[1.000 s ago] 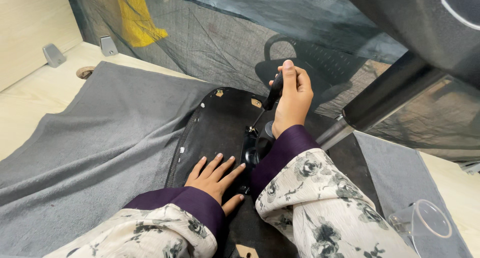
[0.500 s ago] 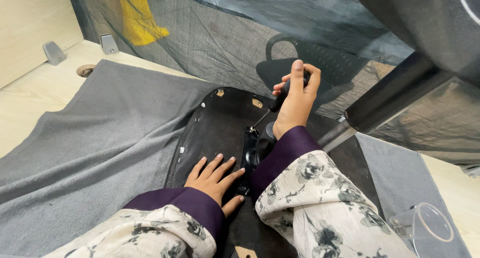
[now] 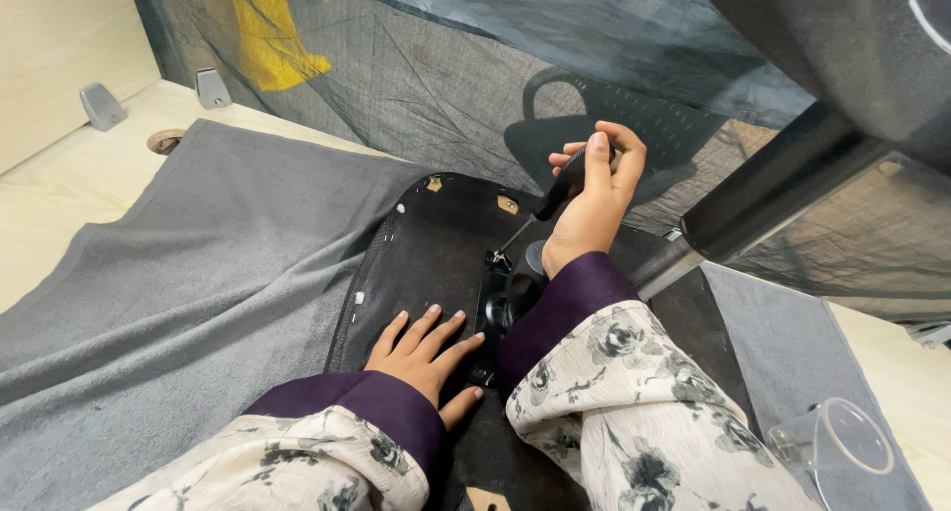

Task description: The person holds an office chair seat with its tilt mechanism facing up on a bed and uses a screwdriver to turn screws on the mechanism, steadying the assembly with the other hand. They continue driving screws at different points of the mechanism throughout the clip.

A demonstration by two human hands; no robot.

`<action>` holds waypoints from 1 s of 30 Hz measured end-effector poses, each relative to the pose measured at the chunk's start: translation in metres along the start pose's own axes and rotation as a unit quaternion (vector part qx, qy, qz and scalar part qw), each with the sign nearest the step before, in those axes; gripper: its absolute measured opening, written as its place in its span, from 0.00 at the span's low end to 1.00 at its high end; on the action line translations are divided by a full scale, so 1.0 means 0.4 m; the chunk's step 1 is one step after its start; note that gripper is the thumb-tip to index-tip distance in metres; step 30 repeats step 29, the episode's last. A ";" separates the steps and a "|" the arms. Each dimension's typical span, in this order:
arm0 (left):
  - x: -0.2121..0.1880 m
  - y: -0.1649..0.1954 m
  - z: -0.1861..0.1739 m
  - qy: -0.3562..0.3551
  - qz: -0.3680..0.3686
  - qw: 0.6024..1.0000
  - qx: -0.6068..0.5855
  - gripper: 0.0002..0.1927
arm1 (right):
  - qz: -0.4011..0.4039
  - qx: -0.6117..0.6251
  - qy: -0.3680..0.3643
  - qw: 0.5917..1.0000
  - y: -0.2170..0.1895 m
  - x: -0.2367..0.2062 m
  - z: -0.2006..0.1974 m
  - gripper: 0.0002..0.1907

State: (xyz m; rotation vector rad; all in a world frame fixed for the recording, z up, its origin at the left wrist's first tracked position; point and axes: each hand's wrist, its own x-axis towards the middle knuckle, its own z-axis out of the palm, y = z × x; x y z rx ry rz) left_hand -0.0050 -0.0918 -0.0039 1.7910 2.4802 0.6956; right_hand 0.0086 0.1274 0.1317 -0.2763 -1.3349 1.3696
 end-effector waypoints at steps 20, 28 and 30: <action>0.004 0.003 -0.003 -0.024 -0.012 1.000 0.004 0.38 | -0.038 -0.053 0.050 0.997 0.027 0.001 -0.008 0.13; 0.012 0.002 -0.009 -0.070 -0.025 0.997 0.012 0.39 | -0.001 -0.004 0.014 1.000 0.007 -0.001 -0.007 0.12; 0.011 0.002 -0.010 -0.071 -0.026 0.997 0.013 0.39 | -0.003 0.000 0.012 1.000 0.005 0.000 -0.005 0.11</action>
